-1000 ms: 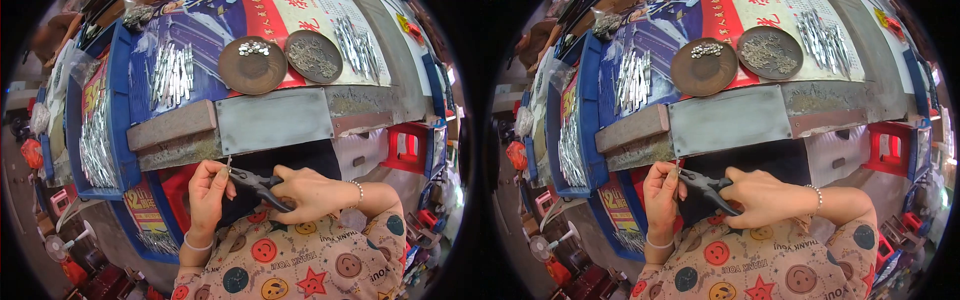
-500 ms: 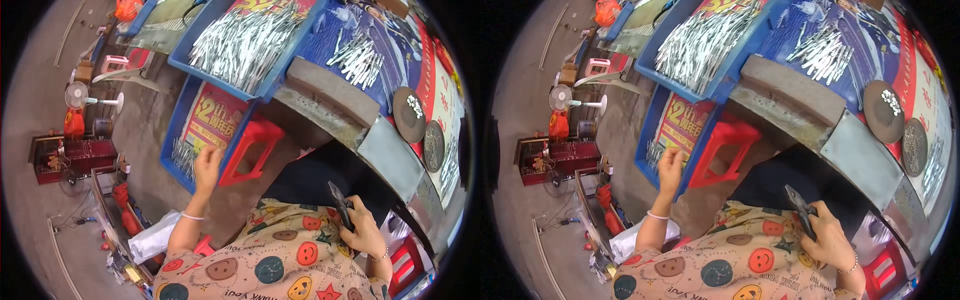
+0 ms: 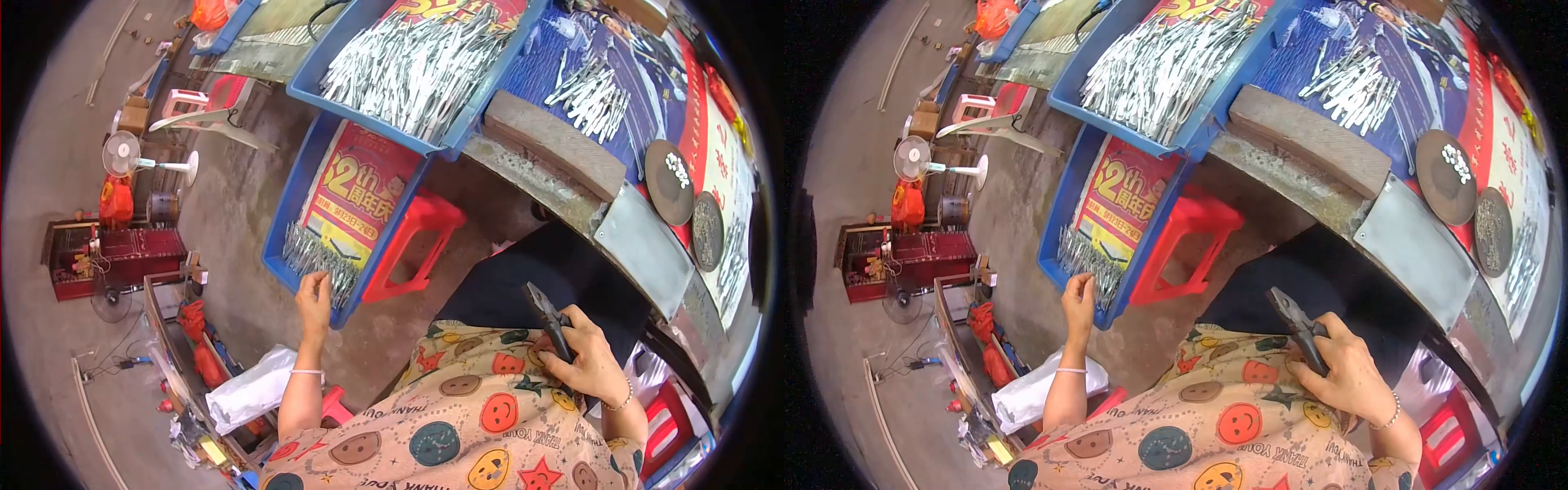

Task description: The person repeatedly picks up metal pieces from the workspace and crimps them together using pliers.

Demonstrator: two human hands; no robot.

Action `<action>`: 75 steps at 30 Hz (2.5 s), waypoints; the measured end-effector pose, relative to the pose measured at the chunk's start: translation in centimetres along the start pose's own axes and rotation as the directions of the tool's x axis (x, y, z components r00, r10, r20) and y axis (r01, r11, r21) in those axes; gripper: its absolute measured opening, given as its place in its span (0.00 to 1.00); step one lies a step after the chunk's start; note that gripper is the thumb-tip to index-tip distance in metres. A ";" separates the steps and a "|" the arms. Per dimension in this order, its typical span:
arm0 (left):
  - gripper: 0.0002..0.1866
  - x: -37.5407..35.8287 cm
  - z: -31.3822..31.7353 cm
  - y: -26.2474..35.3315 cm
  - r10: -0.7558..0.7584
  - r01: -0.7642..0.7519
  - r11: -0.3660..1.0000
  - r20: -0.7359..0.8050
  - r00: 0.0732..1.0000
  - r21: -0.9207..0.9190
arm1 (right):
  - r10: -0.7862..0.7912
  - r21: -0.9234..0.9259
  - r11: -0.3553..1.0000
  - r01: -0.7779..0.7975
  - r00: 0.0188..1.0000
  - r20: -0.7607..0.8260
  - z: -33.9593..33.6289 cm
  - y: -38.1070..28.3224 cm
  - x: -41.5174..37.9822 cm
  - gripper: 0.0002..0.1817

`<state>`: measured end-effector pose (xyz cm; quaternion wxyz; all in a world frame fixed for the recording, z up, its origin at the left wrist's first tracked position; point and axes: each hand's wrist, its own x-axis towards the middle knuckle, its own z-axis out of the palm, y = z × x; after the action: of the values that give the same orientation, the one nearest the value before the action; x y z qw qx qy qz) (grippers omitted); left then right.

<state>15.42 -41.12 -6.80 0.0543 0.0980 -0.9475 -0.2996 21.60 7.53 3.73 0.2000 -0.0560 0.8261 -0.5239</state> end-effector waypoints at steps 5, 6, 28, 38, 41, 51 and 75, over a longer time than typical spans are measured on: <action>0.07 2.1 0.0 8.2 -0.010 0.032 0.972 0.093 0.996 -0.235 | 0.026 0.006 1.000 -0.026 0.999 -0.019 0.6 1.0 -0.5 0.12; 0.07 2.5 0.4 10.7 0.053 -0.015 0.955 0.123 0.991 -0.295 | 0.030 0.021 0.999 -0.030 1.000 -0.011 0.7 1.1 -0.6 0.13; 0.15 18.0 23.0 45.9 0.589 -0.651 0.726 0.290 0.754 0.220 | 0.150 0.160 0.981 -0.111 0.953 -0.263 0.9 6.8 -6.3 0.15; 0.18 20.1 22.9 45.0 0.683 -0.712 0.702 0.287 0.672 -0.001 | -0.018 0.003 1.000 0.020 0.951 -0.310 0.5 8.4 -4.7 0.17; 0.20 18.7 21.8 44.7 0.733 -0.709 0.675 0.081 0.675 -0.204 | -0.040 -0.011 0.999 0.039 0.940 -0.340 0.8 8.2 -4.6 0.17; 0.18 12.0 15.9 43.2 0.676 -0.296 0.408 0.068 0.734 -0.864 | -0.054 0.011 0.998 0.061 0.943 -0.328 1.4 6.3 -3.8 0.16; 0.07 6.3 19.1 39.8 0.822 0.113 0.102 0.147 0.550 -0.988 | -0.340 -0.405 0.908 0.104 0.747 -0.571 -7.0 -0.7 1.9 0.17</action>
<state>0.15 0.00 0.94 -0.1856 -0.3503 -0.4677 -0.7900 17.07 12.56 6.46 -0.1659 -0.0114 0.9109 -0.3777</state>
